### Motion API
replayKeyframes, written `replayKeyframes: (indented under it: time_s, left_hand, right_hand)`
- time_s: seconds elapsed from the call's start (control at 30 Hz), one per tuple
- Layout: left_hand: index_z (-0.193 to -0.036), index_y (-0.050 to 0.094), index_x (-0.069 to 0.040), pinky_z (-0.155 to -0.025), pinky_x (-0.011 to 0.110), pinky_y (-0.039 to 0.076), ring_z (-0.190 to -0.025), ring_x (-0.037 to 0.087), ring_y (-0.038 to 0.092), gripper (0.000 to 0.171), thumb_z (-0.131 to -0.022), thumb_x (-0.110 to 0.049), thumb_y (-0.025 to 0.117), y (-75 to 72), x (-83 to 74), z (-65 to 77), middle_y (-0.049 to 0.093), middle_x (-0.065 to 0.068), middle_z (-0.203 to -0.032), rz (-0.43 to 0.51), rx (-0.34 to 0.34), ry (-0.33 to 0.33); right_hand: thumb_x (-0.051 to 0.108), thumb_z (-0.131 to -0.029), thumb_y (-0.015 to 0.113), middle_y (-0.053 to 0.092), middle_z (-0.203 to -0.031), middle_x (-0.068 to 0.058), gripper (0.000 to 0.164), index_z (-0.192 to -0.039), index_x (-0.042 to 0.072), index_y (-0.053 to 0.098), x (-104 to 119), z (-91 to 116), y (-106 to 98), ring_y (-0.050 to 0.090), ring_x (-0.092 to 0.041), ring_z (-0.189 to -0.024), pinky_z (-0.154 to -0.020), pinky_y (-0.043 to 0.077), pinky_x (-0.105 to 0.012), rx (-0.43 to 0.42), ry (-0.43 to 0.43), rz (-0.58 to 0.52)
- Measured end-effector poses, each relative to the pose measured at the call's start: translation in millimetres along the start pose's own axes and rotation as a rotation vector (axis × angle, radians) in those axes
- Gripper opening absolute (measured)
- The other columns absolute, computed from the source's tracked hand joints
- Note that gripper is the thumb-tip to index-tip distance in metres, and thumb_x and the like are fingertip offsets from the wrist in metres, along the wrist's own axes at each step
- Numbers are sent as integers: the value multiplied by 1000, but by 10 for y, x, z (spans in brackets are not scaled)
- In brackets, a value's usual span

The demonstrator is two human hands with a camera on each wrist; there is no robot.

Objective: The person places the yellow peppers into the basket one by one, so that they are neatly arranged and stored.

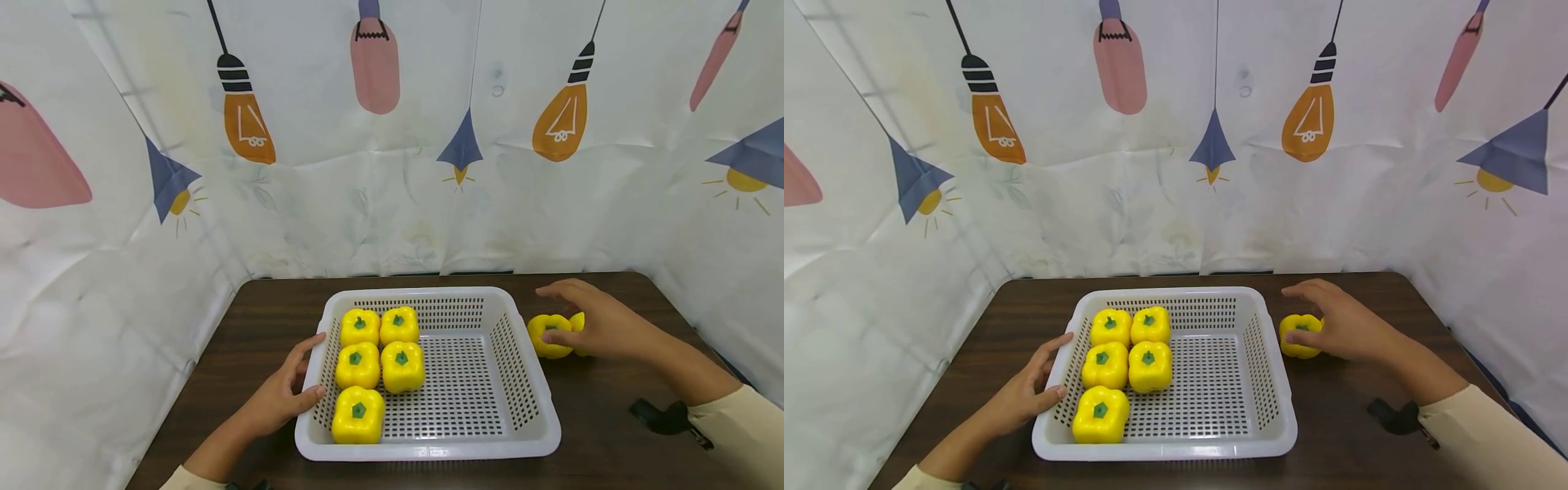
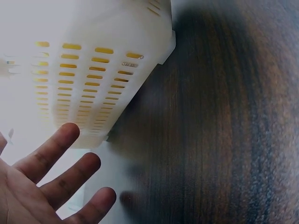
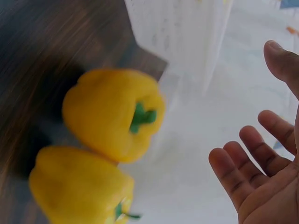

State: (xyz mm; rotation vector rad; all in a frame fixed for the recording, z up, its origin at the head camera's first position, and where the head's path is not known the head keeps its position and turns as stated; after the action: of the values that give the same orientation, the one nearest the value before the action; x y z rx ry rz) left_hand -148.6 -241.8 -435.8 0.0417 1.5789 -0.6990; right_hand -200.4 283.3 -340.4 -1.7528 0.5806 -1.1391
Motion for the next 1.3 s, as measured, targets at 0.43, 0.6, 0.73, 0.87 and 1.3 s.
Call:
replayKeyframes:
  time_s: [0.43,0.6,0.73,0.87,1.3]
  left_hand:
    - [-161,9,-24,-73,37,63,-101,23,71,81,-99,-15,61,-17,9,-21,50,32,-140,38,13,-3]
    - [-161,9,-25,-72,37,63,-100,22,71,81,-99,-16,62,-17,0,-17,50,32,-140,28,11,-5]
    - [-161,9,-23,-72,37,63,-101,23,71,81,-99,-15,61,-4,-6,-8,50,33,-140,31,12,-3]
    - [-161,9,-24,-72,37,63,-102,23,71,81,-99,-15,61,6,-12,-1,49,33,-141,33,11,-14]
    - [-161,8,-25,-72,36,63,-102,25,70,82,-99,-18,62,8,-39,15,47,33,-144,35,14,-14]
  right_hand:
    - [38,-85,84,53,-141,-18,72,-143,8,53,-391,259,-108,60,-40,-114,-89,53,-60,-41,30,19]
    - [38,-85,84,52,-141,-21,75,-143,3,52,-524,313,-91,54,-43,-122,-94,51,-59,-39,43,28]
    - [41,-84,84,51,-141,-24,77,-143,3,52,-620,353,-65,53,-47,-122,-92,50,-65,-28,78,32]
    - [42,-84,84,49,-142,-27,79,-144,2,51,-717,387,-40,53,-48,-119,-89,49,-67,-21,90,29]
    - [47,-84,83,44,-145,-32,90,-148,-3,44,-989,433,32,49,-53,-124,-92,46,-71,37,152,26]
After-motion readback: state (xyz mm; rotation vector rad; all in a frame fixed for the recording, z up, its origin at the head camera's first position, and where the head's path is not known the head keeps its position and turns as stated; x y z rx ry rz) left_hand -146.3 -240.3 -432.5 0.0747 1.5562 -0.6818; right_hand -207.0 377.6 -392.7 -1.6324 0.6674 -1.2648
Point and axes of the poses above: each hand's wrist, its own z-axis away from the middle knuckle, its own y-axis out of the palm, x = y × z, the point moved 2 cm from there along -z, towards the middle knuckle
